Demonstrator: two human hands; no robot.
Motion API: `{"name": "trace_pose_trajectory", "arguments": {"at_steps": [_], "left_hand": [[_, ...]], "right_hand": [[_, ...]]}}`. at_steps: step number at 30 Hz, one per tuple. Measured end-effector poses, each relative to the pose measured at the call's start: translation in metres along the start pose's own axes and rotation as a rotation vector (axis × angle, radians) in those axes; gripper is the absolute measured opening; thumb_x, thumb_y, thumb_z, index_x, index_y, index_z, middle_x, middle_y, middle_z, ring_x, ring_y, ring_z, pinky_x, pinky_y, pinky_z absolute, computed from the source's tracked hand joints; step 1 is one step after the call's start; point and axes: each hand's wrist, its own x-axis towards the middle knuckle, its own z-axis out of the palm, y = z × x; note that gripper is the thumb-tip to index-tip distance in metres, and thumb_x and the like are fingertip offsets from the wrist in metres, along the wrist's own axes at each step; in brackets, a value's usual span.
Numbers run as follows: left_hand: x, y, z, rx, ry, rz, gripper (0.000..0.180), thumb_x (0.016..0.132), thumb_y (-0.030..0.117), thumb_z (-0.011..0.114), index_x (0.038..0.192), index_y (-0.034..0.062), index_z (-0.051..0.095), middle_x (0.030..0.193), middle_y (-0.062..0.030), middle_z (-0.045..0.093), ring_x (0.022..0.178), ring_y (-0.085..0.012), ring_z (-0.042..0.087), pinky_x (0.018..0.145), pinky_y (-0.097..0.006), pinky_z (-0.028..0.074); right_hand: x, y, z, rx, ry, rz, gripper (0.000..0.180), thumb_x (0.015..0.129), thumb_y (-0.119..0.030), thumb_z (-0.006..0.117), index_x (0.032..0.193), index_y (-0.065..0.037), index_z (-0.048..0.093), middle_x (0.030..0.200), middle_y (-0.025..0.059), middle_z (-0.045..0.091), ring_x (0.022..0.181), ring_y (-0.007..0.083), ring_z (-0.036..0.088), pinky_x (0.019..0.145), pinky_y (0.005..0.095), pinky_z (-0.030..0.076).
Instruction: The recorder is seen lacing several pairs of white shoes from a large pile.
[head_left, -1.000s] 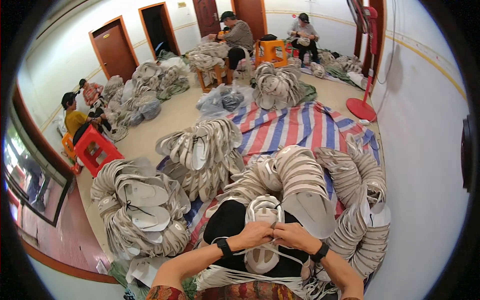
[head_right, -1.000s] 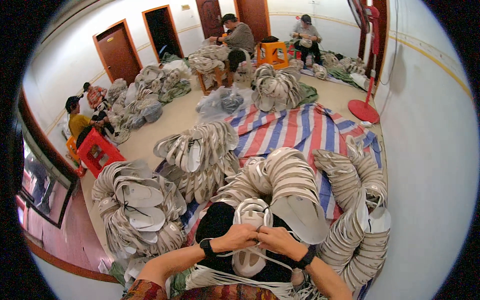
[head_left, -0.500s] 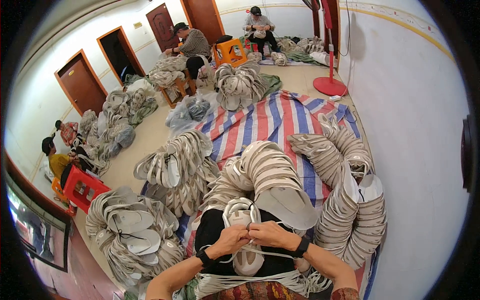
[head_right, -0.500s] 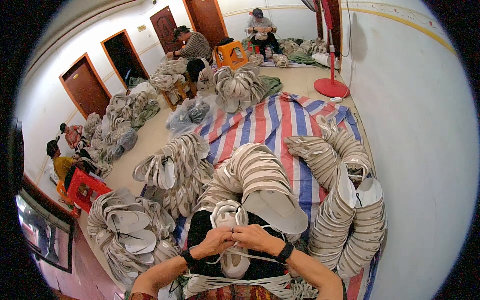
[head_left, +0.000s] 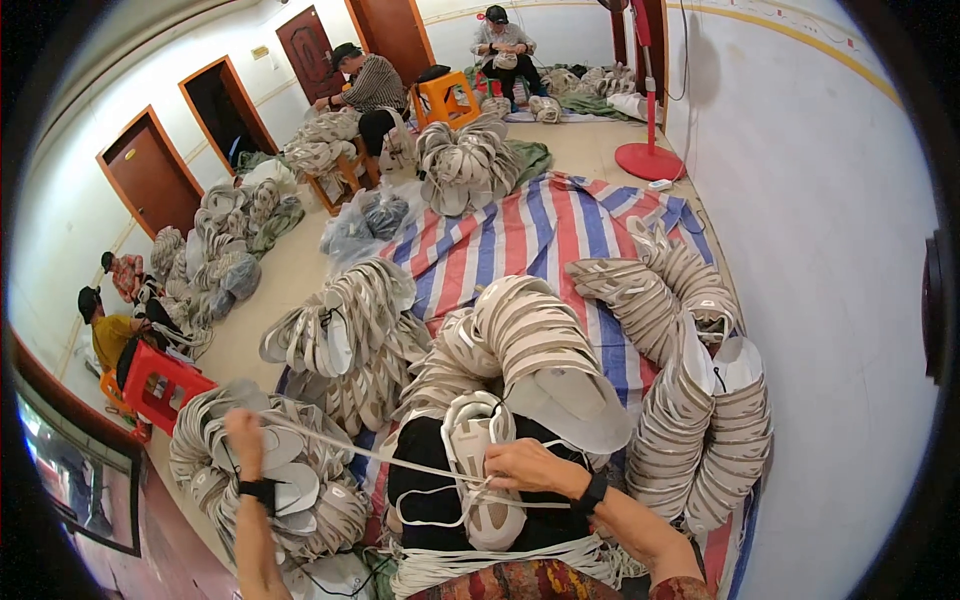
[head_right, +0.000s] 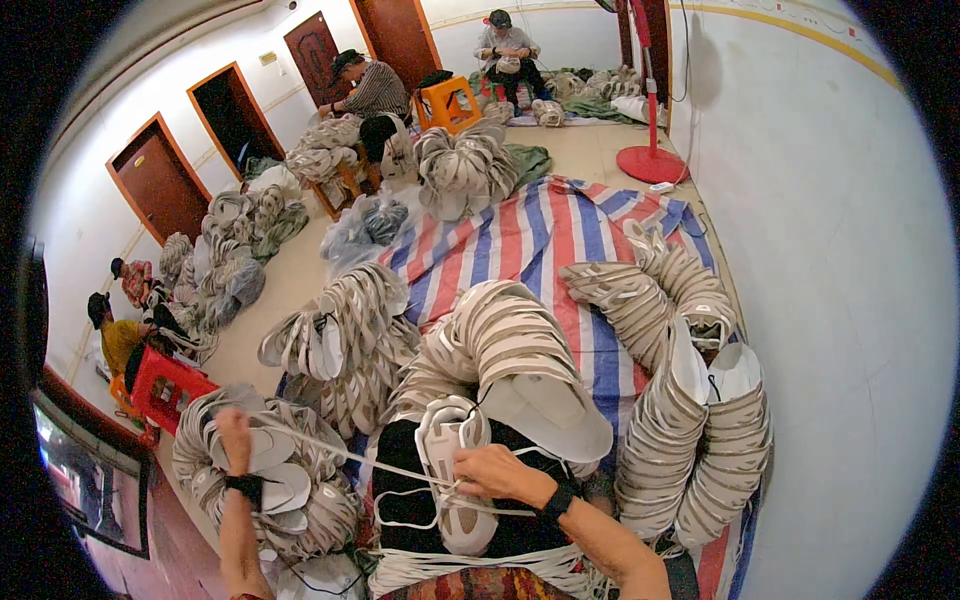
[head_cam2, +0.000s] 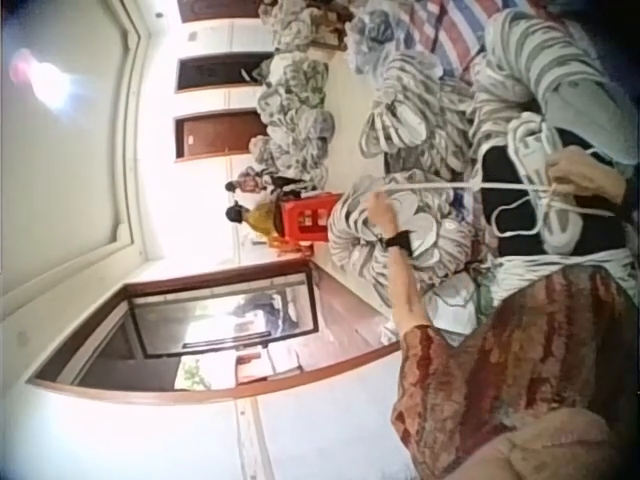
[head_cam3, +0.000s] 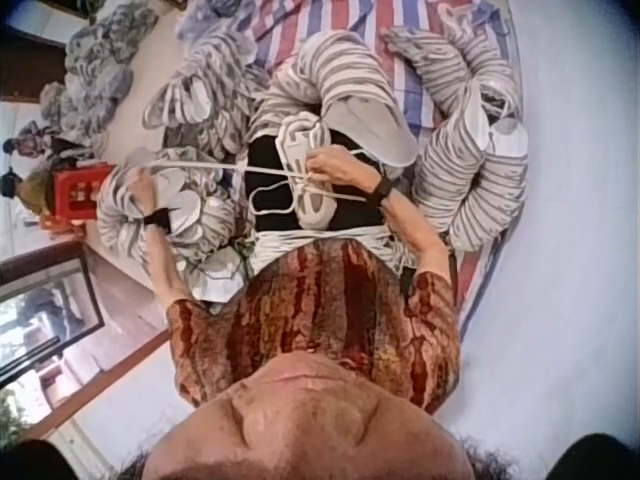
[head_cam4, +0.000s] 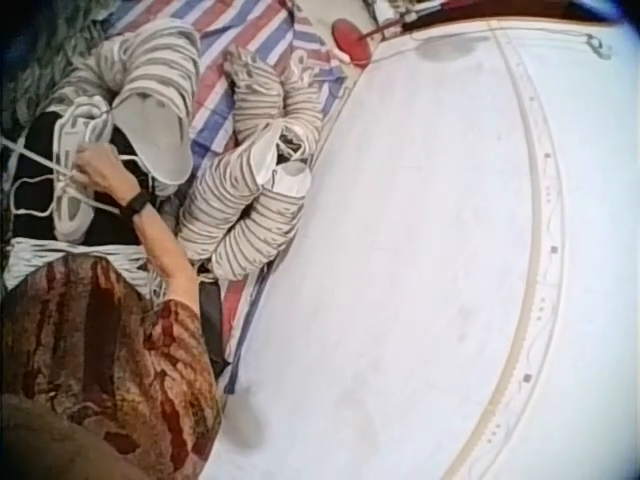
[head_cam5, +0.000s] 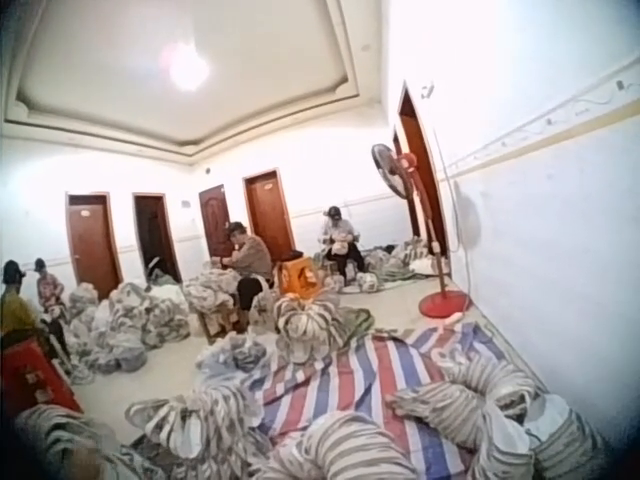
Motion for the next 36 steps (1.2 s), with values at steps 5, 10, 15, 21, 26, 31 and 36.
{"name": "trace_pose_trajectory", "arguments": {"at_steps": [5,10,15,21,26,31,36], "left_hand": [[-0.040,-0.052,-0.018,-0.077,-0.019,-0.111,0.013,0.072,0.008,0.056,0.084,0.0016,0.058,0.072,-0.0157,0.056,0.070,-0.0324,0.052,0.064,-0.042,0.039],[-0.070,0.099,0.034,-0.645,-0.319,-0.085,0.059,0.077,0.003,0.058,0.132,0.0069,0.035,0.063,-0.0084,0.052,0.054,-0.0184,0.048,0.056,-0.031,0.043],[-0.082,0.222,0.039,-0.945,-0.488,0.025,0.036,0.076,0.003,0.063,0.110,0.0034,0.050,0.079,-0.0085,0.058,0.072,-0.0177,0.056,0.069,-0.027,0.045],[-0.084,0.250,0.027,-0.869,-0.338,0.243,0.022,0.076,0.002,0.063,0.094,0.0009,0.052,0.087,-0.0114,0.057,0.079,-0.0200,0.057,0.070,-0.028,0.045],[-0.106,0.249,0.018,-0.890,-0.596,0.017,0.015,0.076,0.002,0.063,0.085,0.0000,0.050,0.068,-0.0134,0.054,0.061,-0.0253,0.054,0.054,-0.030,0.043],[-0.119,0.262,0.010,-0.815,-0.502,0.256,0.015,0.073,0.003,0.060,0.084,0.0013,0.049,0.084,-0.0170,0.052,0.081,-0.0336,0.052,0.070,-0.039,0.043],[-0.109,0.278,0.008,-0.759,-0.393,0.291,0.037,0.070,0.003,0.062,0.104,0.0015,0.048,0.104,-0.0187,0.049,0.100,-0.0354,0.047,0.086,-0.040,0.038]], "right_hand": [[0.009,-0.002,0.001,-0.006,-0.031,0.035,0.022,0.078,-0.025,0.058,0.077,-0.004,0.056,0.082,0.0096,0.052,0.073,0.0315,0.057,0.062,0.0410,0.045],[0.006,-0.005,0.008,-0.165,0.024,0.090,0.013,0.079,-0.021,0.056,0.078,-0.008,0.056,0.083,0.0097,0.053,0.076,0.0289,0.057,0.062,0.0380,0.047],[-0.013,-0.002,-0.015,-0.547,0.451,0.051,0.002,0.072,-0.010,0.052,0.071,-0.011,0.054,0.066,0.0081,0.052,0.057,0.0264,0.056,0.047,0.0362,0.044],[-0.071,0.019,-0.093,-0.194,1.070,0.854,0.017,0.082,-0.015,0.053,0.090,-0.003,0.064,0.084,0.0127,0.062,0.076,0.0261,0.060,0.067,0.0338,0.046],[-0.069,-0.004,-0.064,-0.653,0.963,0.561,0.026,0.077,-0.013,0.058,0.102,-0.005,0.059,0.093,0.0120,0.058,0.078,0.0273,0.056,0.072,0.0365,0.045],[-0.055,-0.048,0.004,-0.207,0.598,0.183,0.020,0.074,-0.011,0.059,0.093,-0.005,0.056,0.091,0.0135,0.055,0.085,0.0311,0.055,0.075,0.0398,0.044],[-0.035,-0.043,0.024,-0.293,0.585,0.068,0.031,0.071,-0.019,0.065,0.097,-0.007,0.055,0.097,0.0131,0.051,0.092,0.0299,0.052,0.078,0.0396,0.043]]}}
